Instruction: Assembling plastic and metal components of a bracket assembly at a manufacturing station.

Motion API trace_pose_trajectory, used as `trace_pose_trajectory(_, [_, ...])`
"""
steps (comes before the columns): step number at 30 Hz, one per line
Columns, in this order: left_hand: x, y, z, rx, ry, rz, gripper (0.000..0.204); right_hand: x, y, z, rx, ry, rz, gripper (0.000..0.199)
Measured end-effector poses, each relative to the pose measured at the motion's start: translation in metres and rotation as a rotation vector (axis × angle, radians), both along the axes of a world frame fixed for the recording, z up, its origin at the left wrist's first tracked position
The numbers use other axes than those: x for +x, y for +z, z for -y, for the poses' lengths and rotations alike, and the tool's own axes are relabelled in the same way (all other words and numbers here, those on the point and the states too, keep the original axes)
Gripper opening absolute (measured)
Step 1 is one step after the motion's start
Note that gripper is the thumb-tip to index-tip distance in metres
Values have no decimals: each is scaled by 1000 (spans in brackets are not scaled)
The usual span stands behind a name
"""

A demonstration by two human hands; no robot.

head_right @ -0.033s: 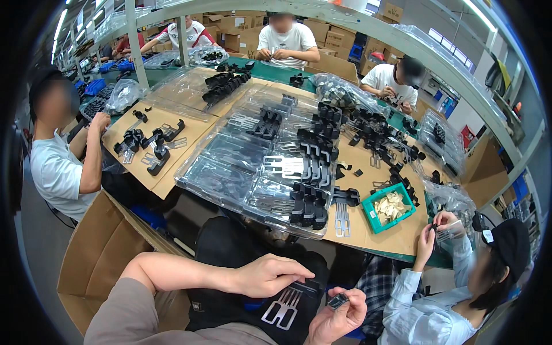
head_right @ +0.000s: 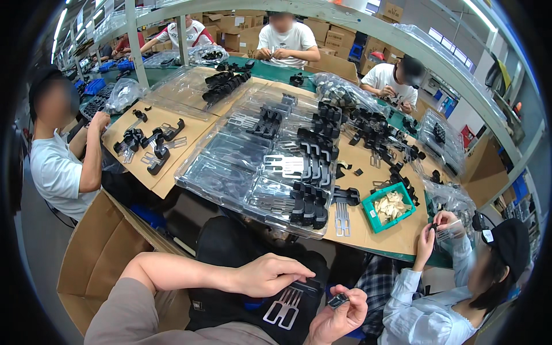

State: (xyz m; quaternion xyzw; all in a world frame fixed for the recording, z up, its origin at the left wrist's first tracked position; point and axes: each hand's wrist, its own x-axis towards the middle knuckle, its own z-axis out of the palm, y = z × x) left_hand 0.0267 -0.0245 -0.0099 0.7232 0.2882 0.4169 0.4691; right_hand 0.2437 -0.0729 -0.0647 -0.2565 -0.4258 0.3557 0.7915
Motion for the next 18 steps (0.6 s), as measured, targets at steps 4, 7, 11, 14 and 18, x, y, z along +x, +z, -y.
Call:
trace_pose_trajectory(4, [0, -2, -1, 8, -5, 17, 37, -10, 19, -5, 13, -40, 15, 21])
trace_pose_trajectory(7, [-1, -1, -1, 15, 8, 26, 36, -15, 24, -6, -19, -47, 57, 18])
trace_pose_trajectory(11, [-2, 3, 1, 19, 34, 30, 34, -19, 30, -8, -71, -60, 131, 15])
trace_pose_trajectory(14, [-1, 7, 5, 10, 64, 16, 34, -19, 37, -5, -134, -89, 231, 14])
trace_pose_trajectory(18, [-3, 8, -5, 5, 106, 53, 36, -25, 62, -16, -199, -109, 277, 19])
